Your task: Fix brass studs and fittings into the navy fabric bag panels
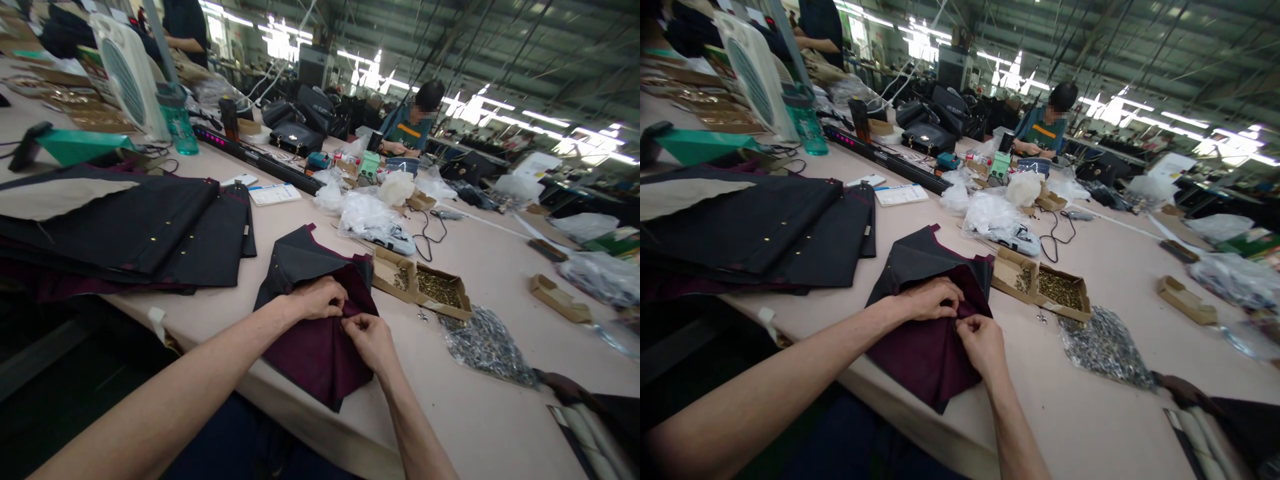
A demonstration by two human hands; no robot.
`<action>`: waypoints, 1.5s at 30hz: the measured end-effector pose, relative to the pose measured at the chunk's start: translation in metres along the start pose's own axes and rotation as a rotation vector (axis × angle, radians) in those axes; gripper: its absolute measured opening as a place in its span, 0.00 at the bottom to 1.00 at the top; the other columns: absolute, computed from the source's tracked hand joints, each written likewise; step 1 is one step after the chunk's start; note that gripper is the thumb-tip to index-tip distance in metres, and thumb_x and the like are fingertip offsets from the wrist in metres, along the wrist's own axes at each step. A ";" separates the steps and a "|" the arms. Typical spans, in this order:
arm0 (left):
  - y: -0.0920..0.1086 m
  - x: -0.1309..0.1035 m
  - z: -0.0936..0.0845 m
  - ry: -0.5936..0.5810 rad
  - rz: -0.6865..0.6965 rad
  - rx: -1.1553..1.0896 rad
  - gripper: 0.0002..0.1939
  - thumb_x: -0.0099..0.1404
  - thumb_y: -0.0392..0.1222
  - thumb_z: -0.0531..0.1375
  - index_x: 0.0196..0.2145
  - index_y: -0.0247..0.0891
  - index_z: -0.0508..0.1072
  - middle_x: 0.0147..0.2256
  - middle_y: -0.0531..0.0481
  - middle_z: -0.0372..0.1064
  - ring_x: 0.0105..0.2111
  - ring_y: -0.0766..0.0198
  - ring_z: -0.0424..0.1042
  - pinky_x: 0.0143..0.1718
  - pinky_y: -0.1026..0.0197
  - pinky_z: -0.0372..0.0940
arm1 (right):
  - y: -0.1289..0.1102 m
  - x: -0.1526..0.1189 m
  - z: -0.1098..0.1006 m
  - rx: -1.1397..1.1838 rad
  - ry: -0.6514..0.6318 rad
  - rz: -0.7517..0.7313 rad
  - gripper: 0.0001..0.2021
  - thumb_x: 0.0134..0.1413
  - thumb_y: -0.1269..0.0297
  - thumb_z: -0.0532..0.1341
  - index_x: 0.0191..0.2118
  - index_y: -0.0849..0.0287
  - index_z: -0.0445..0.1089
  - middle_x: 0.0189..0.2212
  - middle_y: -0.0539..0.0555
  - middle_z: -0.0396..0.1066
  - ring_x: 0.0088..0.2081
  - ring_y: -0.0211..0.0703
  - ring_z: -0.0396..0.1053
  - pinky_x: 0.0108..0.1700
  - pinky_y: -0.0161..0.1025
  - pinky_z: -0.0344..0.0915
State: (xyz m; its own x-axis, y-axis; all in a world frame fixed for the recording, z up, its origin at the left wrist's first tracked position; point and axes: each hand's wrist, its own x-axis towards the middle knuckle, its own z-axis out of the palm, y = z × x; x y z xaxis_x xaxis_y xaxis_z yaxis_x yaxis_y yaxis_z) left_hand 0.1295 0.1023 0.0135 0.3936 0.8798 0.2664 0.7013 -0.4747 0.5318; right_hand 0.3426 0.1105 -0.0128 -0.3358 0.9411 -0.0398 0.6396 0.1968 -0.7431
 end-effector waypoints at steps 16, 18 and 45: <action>0.012 0.004 0.008 0.035 -0.137 0.003 0.11 0.58 0.30 0.70 0.27 0.38 0.72 0.41 0.49 0.76 0.45 0.56 0.71 0.48 0.58 0.62 | 0.005 -0.025 0.017 -0.252 0.203 -0.423 0.14 0.72 0.60 0.55 0.45 0.57 0.78 0.40 0.58 0.72 0.39 0.46 0.72 0.41 0.40 0.65; 0.013 0.001 0.008 0.038 -0.121 -0.020 0.10 0.59 0.31 0.70 0.29 0.38 0.72 0.44 0.49 0.76 0.47 0.57 0.71 0.50 0.58 0.62 | 0.001 -0.029 0.016 -0.396 0.201 -0.396 0.14 0.73 0.61 0.54 0.47 0.56 0.77 0.41 0.57 0.70 0.37 0.45 0.72 0.35 0.39 0.63; 0.008 0.053 0.008 -0.212 -0.462 -0.027 0.16 0.41 0.27 0.65 0.28 0.40 0.69 0.41 0.53 0.66 0.42 0.58 0.67 0.41 0.59 0.58 | 0.032 0.100 -0.202 -0.431 0.283 -0.432 0.12 0.71 0.64 0.57 0.46 0.58 0.78 0.44 0.55 0.78 0.46 0.43 0.73 0.51 0.36 0.66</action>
State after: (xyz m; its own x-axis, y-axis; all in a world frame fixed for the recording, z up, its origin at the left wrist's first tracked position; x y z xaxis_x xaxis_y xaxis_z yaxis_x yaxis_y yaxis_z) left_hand 0.1609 0.1445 0.0251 0.1599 0.9726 -0.1685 0.8163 -0.0343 0.5766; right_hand 0.4698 0.2663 0.0943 -0.4670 0.7772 0.4219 0.7270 0.6090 -0.3172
